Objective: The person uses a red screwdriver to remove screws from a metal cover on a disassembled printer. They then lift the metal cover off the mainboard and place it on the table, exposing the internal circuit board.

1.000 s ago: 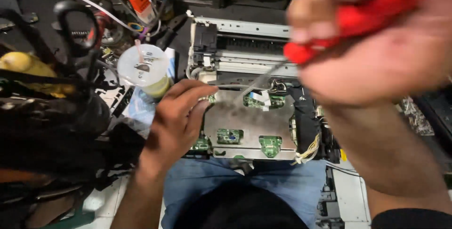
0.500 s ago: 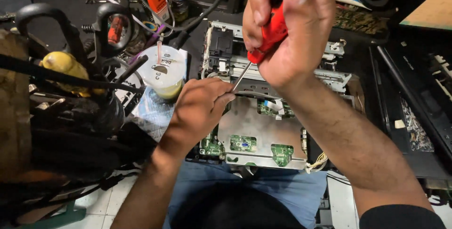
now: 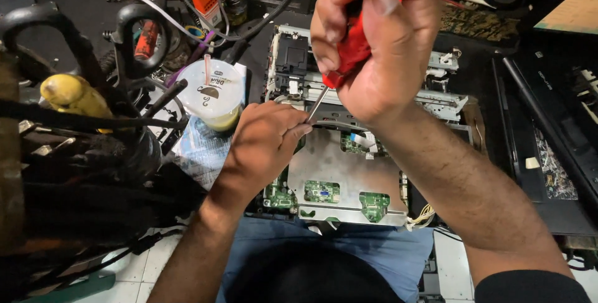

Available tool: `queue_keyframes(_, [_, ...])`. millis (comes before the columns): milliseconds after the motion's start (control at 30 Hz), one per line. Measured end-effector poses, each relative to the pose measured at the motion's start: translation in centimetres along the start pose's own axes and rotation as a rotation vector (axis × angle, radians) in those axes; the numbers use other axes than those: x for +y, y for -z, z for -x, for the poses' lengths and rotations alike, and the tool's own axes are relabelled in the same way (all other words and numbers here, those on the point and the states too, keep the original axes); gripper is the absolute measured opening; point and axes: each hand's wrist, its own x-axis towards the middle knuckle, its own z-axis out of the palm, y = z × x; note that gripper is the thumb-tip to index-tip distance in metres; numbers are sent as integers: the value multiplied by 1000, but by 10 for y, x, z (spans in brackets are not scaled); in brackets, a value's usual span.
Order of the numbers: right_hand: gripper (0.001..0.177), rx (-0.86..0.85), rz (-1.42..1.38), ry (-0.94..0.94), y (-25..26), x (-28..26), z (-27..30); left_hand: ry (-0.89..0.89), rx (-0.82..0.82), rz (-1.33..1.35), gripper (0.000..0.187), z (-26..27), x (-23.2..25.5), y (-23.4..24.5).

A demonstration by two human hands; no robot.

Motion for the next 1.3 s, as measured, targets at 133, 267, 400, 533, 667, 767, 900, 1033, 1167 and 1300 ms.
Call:
queue_keyframes(133, [41,17,9,-17,-2,-4,-3,-9,-49,22,17,-5,4,7])
queue_keyframes(267, [46,-252,914,163,15,-35,-13,42,-80,-82,12,-1,-5,4])
queue_keyframes(400, [73,-374,1973,48,27,-69,-15,14,-148,-134,14,-7,-6,5])
queue_keyframes(533, [47,-538,1450,-109,18,-81,-26,-1,-171,-108,17,-10,-6,7])
queue_keyframes(667, [30,-718,1352,-55,20,-83,-32,-66,-47,48,9,-9,12,14])
queue_keyframes(767, [28,-801,1305,-24,19,-87,-36,-1,-35,128,27,-7,31,20])
queue_keyframes(900, [21,-826,1266,-33,15,-93,-39,14,-53,382,38,-31,67,34])
queue_keyframes(1033, [17,-831,1257,-36,16,-102,-42,123,-22,389,26,-42,65,30])
queue_keyframes(1167, [14,-849,1224,-57,19,-108,-42,122,25,353,15,-46,66,31])
queue_keyframes(1300, [16,-877,1166,-68,19,-108,-42,189,95,418,10,-47,67,30])
